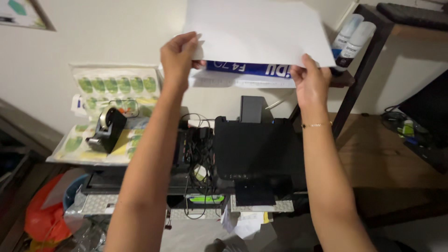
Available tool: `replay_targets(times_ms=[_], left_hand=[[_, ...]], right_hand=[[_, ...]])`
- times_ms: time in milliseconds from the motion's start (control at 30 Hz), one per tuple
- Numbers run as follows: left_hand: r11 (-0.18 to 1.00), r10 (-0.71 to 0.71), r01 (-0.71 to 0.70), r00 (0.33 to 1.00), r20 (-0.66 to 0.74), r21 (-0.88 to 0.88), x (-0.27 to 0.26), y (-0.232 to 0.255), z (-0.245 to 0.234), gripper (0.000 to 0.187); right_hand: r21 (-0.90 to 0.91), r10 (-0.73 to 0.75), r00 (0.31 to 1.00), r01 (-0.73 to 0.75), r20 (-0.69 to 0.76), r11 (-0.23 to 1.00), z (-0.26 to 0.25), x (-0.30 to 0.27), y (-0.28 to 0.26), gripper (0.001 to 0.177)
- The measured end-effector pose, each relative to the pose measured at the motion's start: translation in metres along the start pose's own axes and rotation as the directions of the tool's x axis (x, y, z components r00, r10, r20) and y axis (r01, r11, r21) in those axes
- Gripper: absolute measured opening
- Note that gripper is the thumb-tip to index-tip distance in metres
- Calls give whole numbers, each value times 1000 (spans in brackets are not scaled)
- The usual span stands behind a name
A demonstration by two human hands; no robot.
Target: The person organizes paper on a shelf, then retrieves a tissue and wipes the exterior and glass surface of a printer. The person opens the printer lid to clean the inside and continues wiping the control panel area.
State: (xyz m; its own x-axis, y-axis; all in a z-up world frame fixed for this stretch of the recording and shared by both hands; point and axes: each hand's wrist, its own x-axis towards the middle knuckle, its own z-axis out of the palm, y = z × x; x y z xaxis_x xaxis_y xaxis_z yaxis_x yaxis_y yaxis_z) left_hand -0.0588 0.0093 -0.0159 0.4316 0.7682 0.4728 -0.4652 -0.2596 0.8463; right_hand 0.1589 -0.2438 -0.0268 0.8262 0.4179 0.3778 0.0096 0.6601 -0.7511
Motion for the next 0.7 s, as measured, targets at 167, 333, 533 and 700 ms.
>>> replay_targets(times_ms=[167,333,533,700], left_hand=[[984,7,-4,1000,-16,178,22,-2,-3,37],[446,527,-327,848,51,833,2,6,-1,53],[40,619,-783,507,599,621,-16,-12,18,46],[-48,516,-738,559,649,673,-6,-27,26,25]], right_hand=[[-67,29,999,-28,18,997,7,20,2,34],[-337,-180,978,135,-106,932,7,-11,-1,71],[-800,-494,797,527,348,288,17,-38,17,57],[-804,-467,845,459,262,379,6,-84,25,51]])
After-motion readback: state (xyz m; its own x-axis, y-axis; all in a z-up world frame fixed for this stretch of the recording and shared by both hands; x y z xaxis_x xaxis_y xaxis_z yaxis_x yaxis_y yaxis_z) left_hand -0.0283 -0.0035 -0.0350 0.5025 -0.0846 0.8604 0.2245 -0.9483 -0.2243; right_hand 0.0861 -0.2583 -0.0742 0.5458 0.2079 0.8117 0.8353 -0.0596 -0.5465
